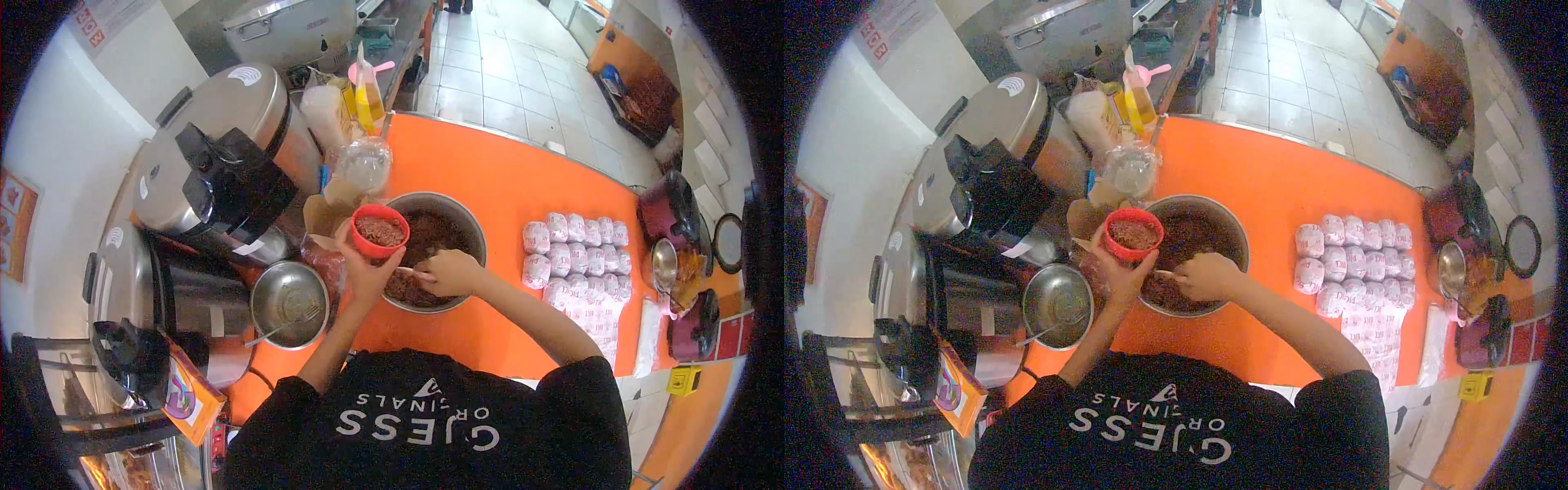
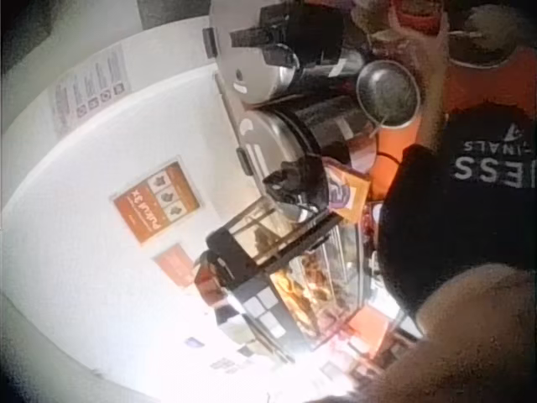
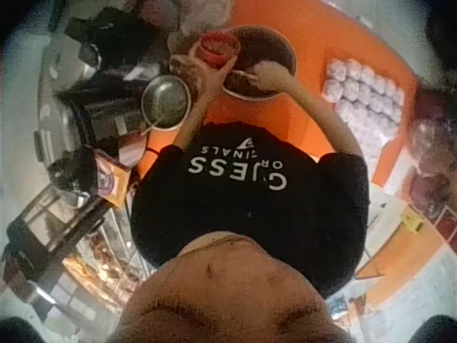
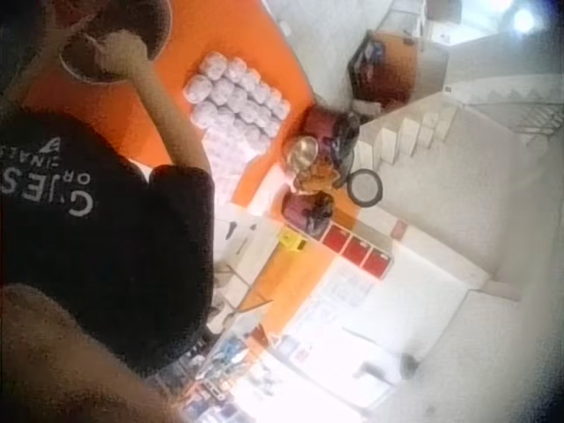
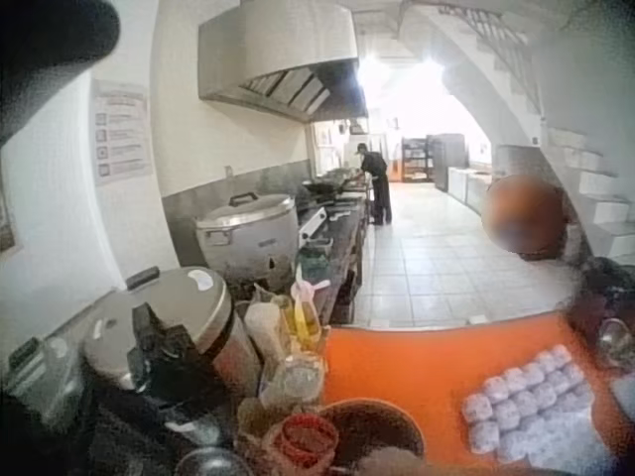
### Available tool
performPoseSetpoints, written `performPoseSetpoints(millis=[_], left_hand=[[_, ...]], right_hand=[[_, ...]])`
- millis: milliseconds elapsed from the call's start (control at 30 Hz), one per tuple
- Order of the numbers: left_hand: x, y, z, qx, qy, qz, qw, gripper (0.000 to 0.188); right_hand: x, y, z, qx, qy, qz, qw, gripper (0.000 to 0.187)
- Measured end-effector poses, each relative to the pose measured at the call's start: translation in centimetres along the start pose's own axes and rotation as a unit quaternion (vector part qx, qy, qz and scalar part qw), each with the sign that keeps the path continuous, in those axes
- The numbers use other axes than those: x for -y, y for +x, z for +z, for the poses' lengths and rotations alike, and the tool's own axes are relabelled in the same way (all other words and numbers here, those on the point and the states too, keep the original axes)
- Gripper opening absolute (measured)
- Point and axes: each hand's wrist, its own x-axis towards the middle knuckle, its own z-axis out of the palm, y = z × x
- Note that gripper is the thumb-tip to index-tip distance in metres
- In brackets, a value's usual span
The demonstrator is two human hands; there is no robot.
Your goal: The person scoops rice from a pot into a small cup using a spatula, empties the shaped rice onto wrapping paper sheets, and wraps the rice portions into packets by hand.
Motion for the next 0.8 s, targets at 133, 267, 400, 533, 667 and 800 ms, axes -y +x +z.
performPoseSetpoints(millis=[133, 267, 400, 533, 667, 800], left_hand=[[-1.1, 0.8, -1.6, 0.029, -0.193, -0.043, 0.98, 0.092], [-2.9, 1.9, -4.5, 0.165, 0.002, 0.049, 0.985, 0.089], [-5.3, 0.5, -2.6, 0.303, 0.126, 0.025, 0.944, 0.083], [-6.9, 0.0, 0.1, 0.221, 0.159, -0.022, 0.962, 0.081], [-6.2, -0.1, 0.5, 0.199, 0.143, -0.024, 0.969, 0.08], [-5.6, 0.5, 0.4, 0.229, 0.129, -0.033, 0.964, 0.084]], right_hand=[[-1.8, -1.6, -0.8, -0.029, 0.051, 0.045, 0.997, 0.026], [-1.9, -4.1, -1.7, -0.141, 0.046, 0.128, 0.981, 0.02], [1.4, -4.5, -1.9, -0.228, -0.036, 0.19, 0.954, 0.025], [5.1, -4.7, 0.1, -0.254, -0.14, 0.203, 0.935, 0.034], [6.5, -5.2, 1.5, -0.275, -0.238, 0.162, 0.917, 0.045], [6.5, -5.9, 2.3, -0.259, -0.219, 0.154, 0.928, 0.045]])
